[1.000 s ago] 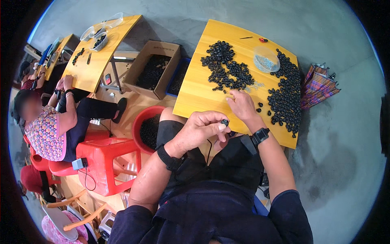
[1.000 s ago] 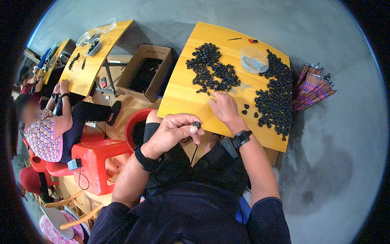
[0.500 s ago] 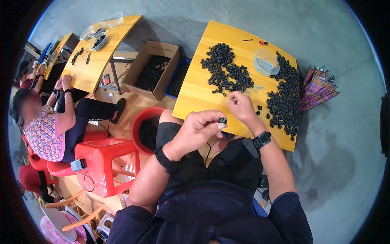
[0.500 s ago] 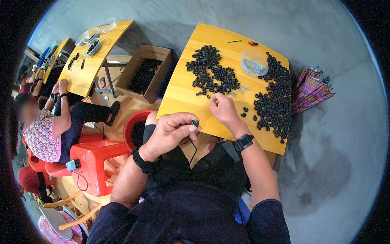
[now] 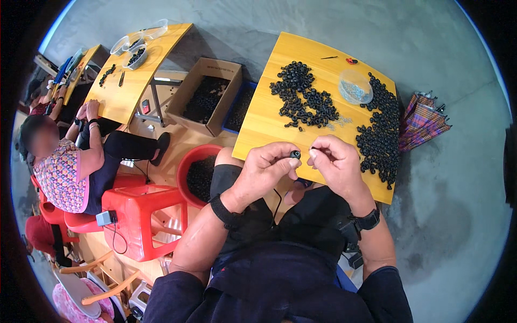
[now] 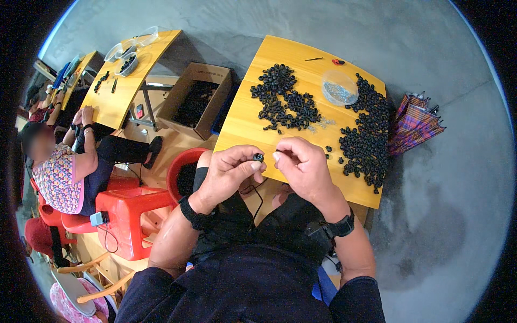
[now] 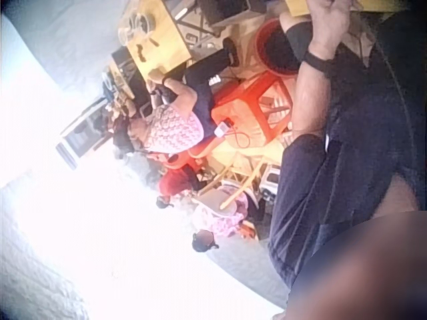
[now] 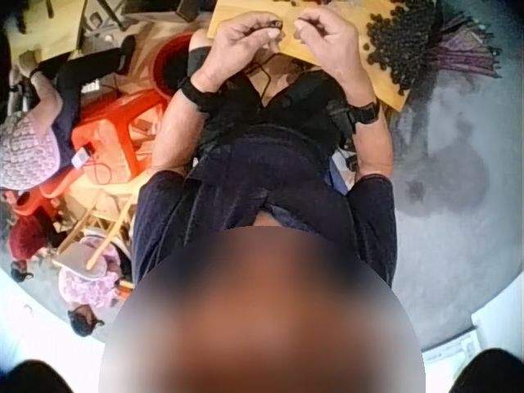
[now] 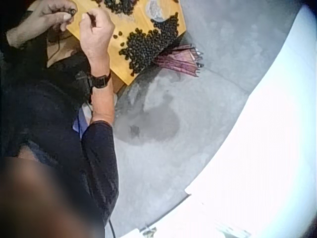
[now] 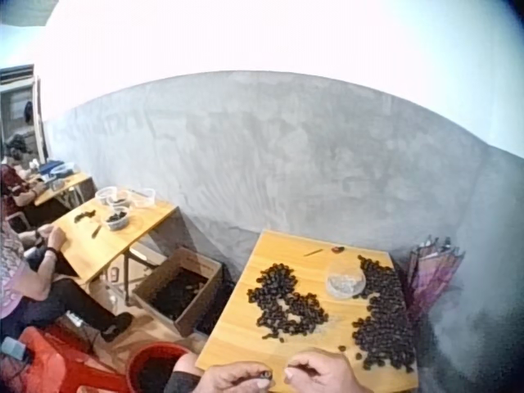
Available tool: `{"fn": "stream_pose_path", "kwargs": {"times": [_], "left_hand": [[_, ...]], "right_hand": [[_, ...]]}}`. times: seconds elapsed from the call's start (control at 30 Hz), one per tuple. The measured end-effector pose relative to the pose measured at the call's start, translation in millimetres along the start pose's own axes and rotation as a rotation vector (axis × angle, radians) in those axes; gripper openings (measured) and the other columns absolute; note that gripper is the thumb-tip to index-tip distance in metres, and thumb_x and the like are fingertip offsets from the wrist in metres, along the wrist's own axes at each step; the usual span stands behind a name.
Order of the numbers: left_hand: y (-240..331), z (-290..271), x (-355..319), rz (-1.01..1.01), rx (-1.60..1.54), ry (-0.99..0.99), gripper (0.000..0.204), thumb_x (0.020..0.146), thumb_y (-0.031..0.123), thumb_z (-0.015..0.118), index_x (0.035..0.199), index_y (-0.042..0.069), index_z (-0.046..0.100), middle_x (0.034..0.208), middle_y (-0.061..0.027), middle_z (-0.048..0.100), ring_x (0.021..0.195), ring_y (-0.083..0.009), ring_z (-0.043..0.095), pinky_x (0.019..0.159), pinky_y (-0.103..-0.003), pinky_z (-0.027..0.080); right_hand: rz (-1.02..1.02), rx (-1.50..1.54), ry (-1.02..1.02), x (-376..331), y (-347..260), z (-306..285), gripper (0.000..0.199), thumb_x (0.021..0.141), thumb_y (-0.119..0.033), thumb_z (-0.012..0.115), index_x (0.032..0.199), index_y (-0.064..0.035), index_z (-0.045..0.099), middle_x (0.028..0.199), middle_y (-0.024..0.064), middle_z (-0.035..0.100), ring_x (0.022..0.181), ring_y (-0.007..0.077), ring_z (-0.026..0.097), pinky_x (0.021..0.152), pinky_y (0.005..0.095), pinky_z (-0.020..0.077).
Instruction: Manually sort and inspect small black plastic or rubber parts on a table.
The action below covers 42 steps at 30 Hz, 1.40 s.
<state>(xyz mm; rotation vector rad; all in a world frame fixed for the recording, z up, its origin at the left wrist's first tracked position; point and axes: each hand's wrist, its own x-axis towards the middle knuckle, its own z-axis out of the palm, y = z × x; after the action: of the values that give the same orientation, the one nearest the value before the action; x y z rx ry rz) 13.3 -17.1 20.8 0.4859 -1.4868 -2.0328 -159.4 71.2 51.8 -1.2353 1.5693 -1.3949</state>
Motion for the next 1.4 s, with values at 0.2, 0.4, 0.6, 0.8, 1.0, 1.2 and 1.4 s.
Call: {"fn": "stream_pose_path", "kwargs": {"times": [0.2,0.4,0.6,0.8,1.0,1.2,1.4], "left_hand": [[12.4,-2.7,-3.2,0.007,0.094,0.001,0.020,0.090,0.002,0.060,0.110,-0.002,0.060,0.089,-0.0043,0.065,0.073,-0.0094,0.063,0.067,-0.022,0.052],[23.6,0.9,-6.7,-0.008,0.114,0.007,0.019,0.090,0.003,0.061,0.108,-0.002,0.061,0.087,-0.0024,0.065,0.072,-0.0075,0.062,0.065,-0.021,0.051],[26.1,2.3,-8.2,-0.027,0.131,-0.006,0.019,0.089,0.003,0.062,0.107,-0.004,0.062,0.084,-0.0019,0.065,0.070,-0.0063,0.061,0.064,-0.021,0.051],[31.2,3.0,-9.7,-0.066,0.136,-0.005,0.018,0.087,0.002,0.062,0.104,-0.004,0.063,0.082,-0.0013,0.065,0.068,-0.0054,0.060,0.062,-0.020,0.050],[26.2,1.2,-11.3,-0.060,0.144,-0.007,0.018,0.086,0.002,0.061,0.104,-0.003,0.064,0.081,-0.0010,0.065,0.067,-0.0049,0.059,0.061,-0.019,0.050],[26.9,2.6,-10.6,-0.092,0.135,-0.007,0.018,0.086,0.002,0.062,0.103,-0.003,0.064,0.080,-0.0003,0.064,0.065,-0.0043,0.059,0.059,-0.019,0.049],[25.8,0.3,-11.4,-0.094,0.144,-0.014,0.017,0.086,0.003,0.062,0.102,-0.002,0.065,0.075,0.0004,0.064,0.064,-0.0034,0.057,0.055,-0.018,0.046]], "right_hand": [[-0.234,-0.177,-0.024,-2.2,-22.9,2.7,0.006,0.084,0.000,0.063,0.090,0.0015,0.061,0.082,0.0038,0.059,0.068,0.0087,0.054,0.060,0.0230,0.0467],[0.037,0.211,-0.004,-7.7,-28.6,2.2,0.008,0.088,-0.001,0.060,0.095,0.0026,0.061,0.077,0.0034,0.061,0.061,0.0069,0.057,0.054,0.0211,0.0477],[-0.051,0.140,-0.077,-8.9,-32.9,5.9,0.012,0.089,-0.002,0.059,0.100,0.0035,0.060,0.077,0.0052,0.063,0.063,0.0075,0.061,0.055,0.0216,0.0506],[-0.043,0.127,-0.099,-9.5,-33.3,8.1,0.011,0.089,-0.001,0.059,0.099,0.0042,0.060,0.079,0.0054,0.063,0.066,0.0079,0.061,0.058,0.0220,0.0514],[-0.023,0.088,-0.107,-10.7,-32.7,12.3,0.011,0.088,0.000,0.059,0.099,0.0049,0.060,0.082,0.0053,0.062,0.066,0.0079,0.061,0.058,0.0219,0.0511],[-0.052,0.034,-0.128,-10.4,-28.3,11.4,0.012,0.088,0.003,0.057,0.100,0.0046,0.060,0.081,0.0068,0.063,0.067,0.0093,0.062,0.059,0.0226,0.0526],[-0.172,-0.102,-0.178,-7.3,-28.3,10.5,0.011,0.087,0.005,0.059,0.098,0.0055,0.061,0.085,0.0077,0.060,0.067,0.0102,0.062,0.058,0.0221,0.0520]]}}
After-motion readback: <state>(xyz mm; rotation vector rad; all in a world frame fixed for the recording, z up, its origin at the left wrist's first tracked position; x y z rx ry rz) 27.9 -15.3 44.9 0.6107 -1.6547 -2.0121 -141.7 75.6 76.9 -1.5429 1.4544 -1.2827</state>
